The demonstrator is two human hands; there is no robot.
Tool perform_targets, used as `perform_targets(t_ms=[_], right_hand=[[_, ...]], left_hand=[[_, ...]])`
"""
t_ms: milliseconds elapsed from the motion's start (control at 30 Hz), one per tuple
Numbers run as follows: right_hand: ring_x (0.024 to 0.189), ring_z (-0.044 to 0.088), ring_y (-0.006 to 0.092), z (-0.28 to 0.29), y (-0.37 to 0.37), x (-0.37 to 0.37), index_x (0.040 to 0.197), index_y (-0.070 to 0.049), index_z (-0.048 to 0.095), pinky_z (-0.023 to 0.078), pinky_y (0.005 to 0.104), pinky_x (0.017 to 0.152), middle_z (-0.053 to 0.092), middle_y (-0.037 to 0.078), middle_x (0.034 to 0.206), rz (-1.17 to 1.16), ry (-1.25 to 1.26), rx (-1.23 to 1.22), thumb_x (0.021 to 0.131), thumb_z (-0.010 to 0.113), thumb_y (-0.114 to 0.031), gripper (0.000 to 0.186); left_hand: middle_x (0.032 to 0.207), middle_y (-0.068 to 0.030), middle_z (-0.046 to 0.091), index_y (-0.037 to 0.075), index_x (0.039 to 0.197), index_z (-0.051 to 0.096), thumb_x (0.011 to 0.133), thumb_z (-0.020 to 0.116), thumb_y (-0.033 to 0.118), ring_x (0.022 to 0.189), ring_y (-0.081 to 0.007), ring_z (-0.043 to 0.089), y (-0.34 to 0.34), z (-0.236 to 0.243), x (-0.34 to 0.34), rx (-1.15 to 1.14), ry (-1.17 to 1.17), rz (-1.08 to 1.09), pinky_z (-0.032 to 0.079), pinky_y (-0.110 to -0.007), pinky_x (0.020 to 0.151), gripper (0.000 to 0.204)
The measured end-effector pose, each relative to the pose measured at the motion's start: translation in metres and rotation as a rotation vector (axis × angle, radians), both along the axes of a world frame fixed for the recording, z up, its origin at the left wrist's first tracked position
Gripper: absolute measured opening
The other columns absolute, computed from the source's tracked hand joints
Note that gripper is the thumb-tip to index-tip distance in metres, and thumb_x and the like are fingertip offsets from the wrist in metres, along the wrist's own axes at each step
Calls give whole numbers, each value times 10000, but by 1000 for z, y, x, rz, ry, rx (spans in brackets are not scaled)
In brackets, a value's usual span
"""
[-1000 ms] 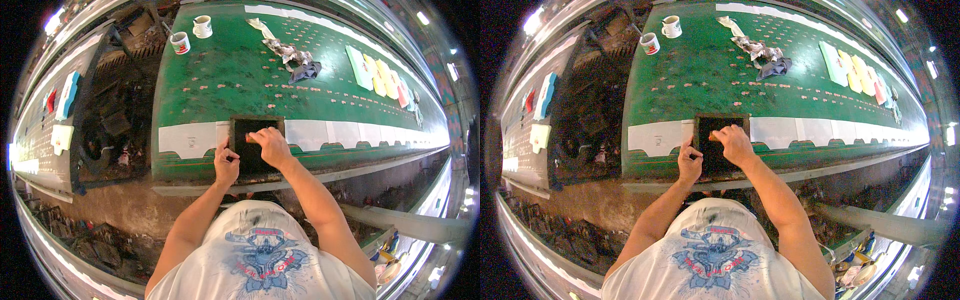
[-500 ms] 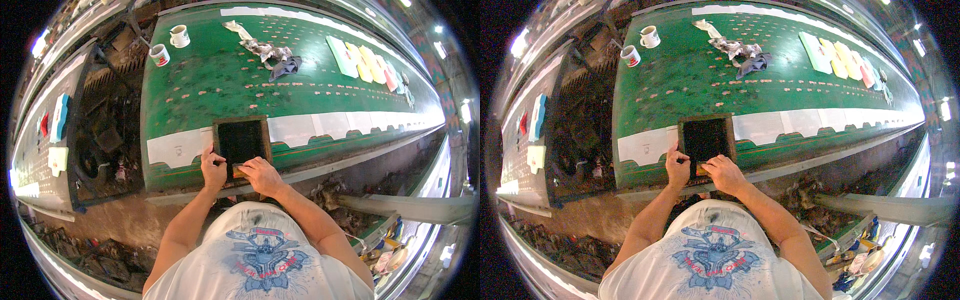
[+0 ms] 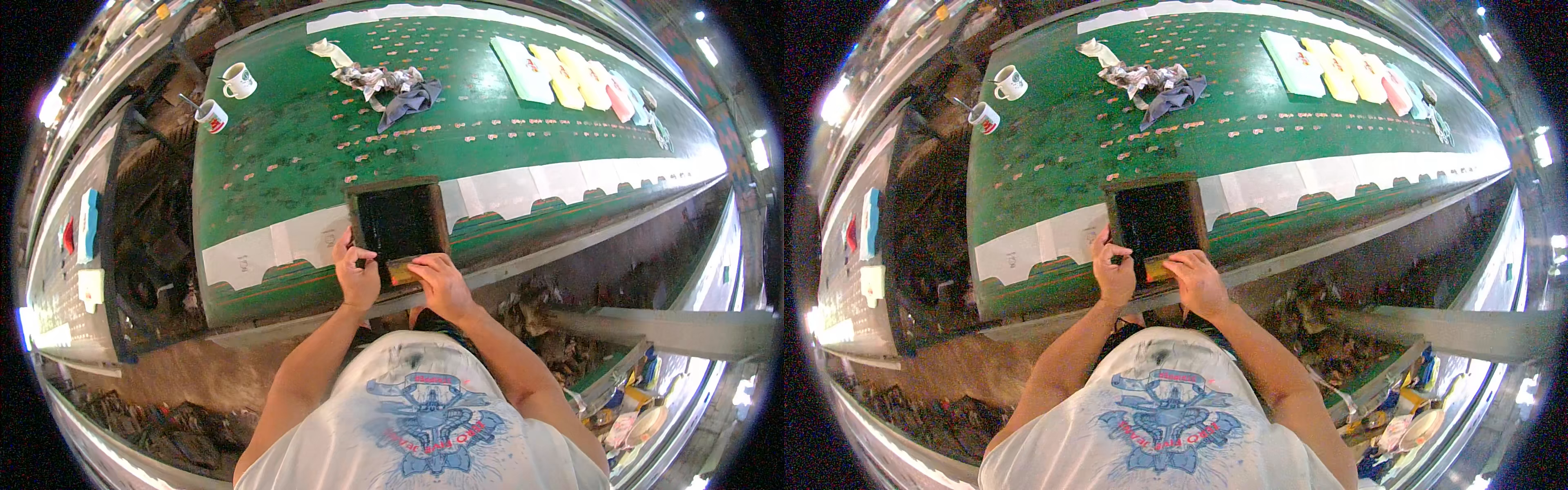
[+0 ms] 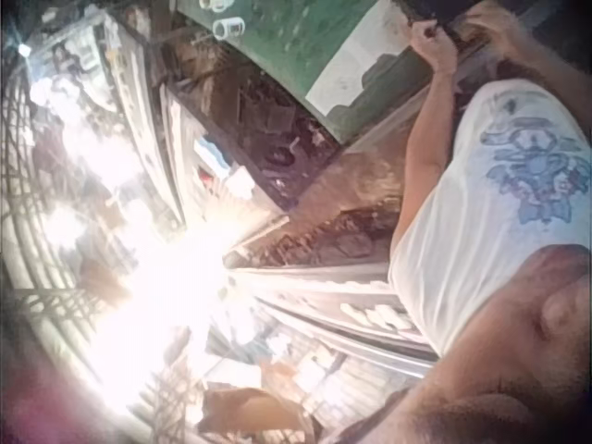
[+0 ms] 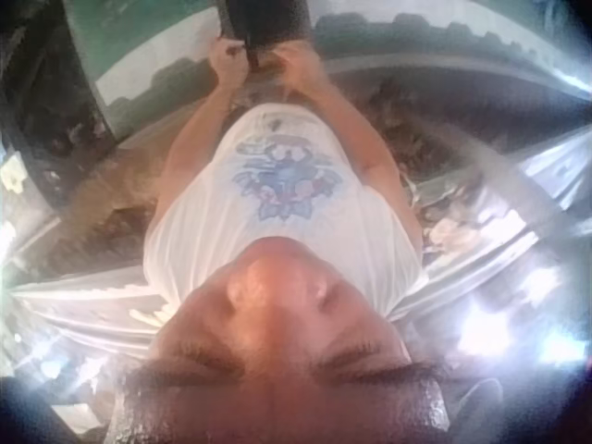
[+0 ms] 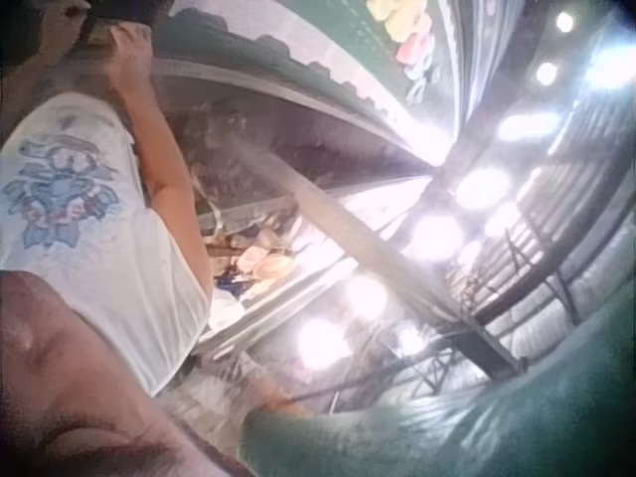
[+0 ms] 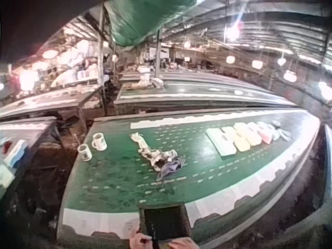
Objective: The person holds a screen printing frame over a long table and repeatedly rubs a squeegee across the screen to apply ink onto fabric items laid out below. The person moves along the table, repeating the same motion over multiple items.
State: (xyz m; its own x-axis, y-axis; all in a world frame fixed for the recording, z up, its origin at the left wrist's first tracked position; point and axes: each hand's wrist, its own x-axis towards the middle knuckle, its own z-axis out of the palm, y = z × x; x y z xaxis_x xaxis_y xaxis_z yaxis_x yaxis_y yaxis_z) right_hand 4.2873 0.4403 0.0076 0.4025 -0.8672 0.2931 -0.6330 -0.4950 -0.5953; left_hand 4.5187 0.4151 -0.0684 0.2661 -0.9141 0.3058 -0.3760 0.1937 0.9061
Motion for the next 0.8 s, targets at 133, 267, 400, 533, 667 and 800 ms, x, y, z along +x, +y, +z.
perform_targets(t_ms=[133, 267, 400, 533, 667, 800], right_hand=[[1264, 685, 393, 0, -11, -52, 1267, -21, 785, 588, 498, 1088, 746, 143, 1309, 1, -28, 9, 915, 749, 68, 365], [1266, 689, 396, 3, -21, -86, 1264, -20, 783, 590, 494, 1088, 754, 148, 1293, 63, -15, 2, 950, 732, 59, 328], [1259, 693, 393, 0, -29, -103, 1262, -16, 782, 593, 491, 1080, 754, 152, 1294, 129, -29, -3, 955, 730, 53, 319], [1243, 697, 390, 0, -33, -109, 1259, -13, 782, 594, 490, 1071, 756, 152, 1289, 165, -52, -16, 954, 728, 51, 317], [1227, 696, 388, 1, -38, -110, 1265, -9, 780, 594, 489, 1058, 757, 148, 1282, 184, -53, -20, 941, 730, 58, 334], [1230, 689, 385, 8, -43, -104, 1273, 4, 774, 568, 492, 1093, 763, 145, 1273, 226, -4, -16, 920, 694, 10, 362]], left_hand=[[1636, -277, 600, 67, 873, 730, 788, 758, -133, 1526, -452, 551, -12, -14, -52, 9, 37, 45, 441, -511, 1244, 220], [1642, -296, 604, 59, 872, 710, 804, 749, -139, 1543, -448, 561, -20, -17, -81, -1, 85, 52, 430, -496, 1277, 213], [1643, -297, 608, 45, 863, 699, 816, 742, -128, 1559, -426, 564, -23, -25, -87, 83, 165, 67, 424, -481, 1289, 185], [1654, -266, 623, 9, 857, 696, 784, 761, -90, 1518, -348, 614, -24, -18, -87, 144, 188, 82, 437, -414, 1263, 139], [1659, -289, 607, 12, 847, 694, 789, 758, -93, 1533, -373, 602, -25, -22, -82, 163, 210, 59, 443, -423, 1261, 136], [1649, -290, 615, 8, 840, 697, 784, 753, -88, 1530, -381, 606, -23, -32, -77, 130, 278, 51, 455, -424, 1250, 125]])
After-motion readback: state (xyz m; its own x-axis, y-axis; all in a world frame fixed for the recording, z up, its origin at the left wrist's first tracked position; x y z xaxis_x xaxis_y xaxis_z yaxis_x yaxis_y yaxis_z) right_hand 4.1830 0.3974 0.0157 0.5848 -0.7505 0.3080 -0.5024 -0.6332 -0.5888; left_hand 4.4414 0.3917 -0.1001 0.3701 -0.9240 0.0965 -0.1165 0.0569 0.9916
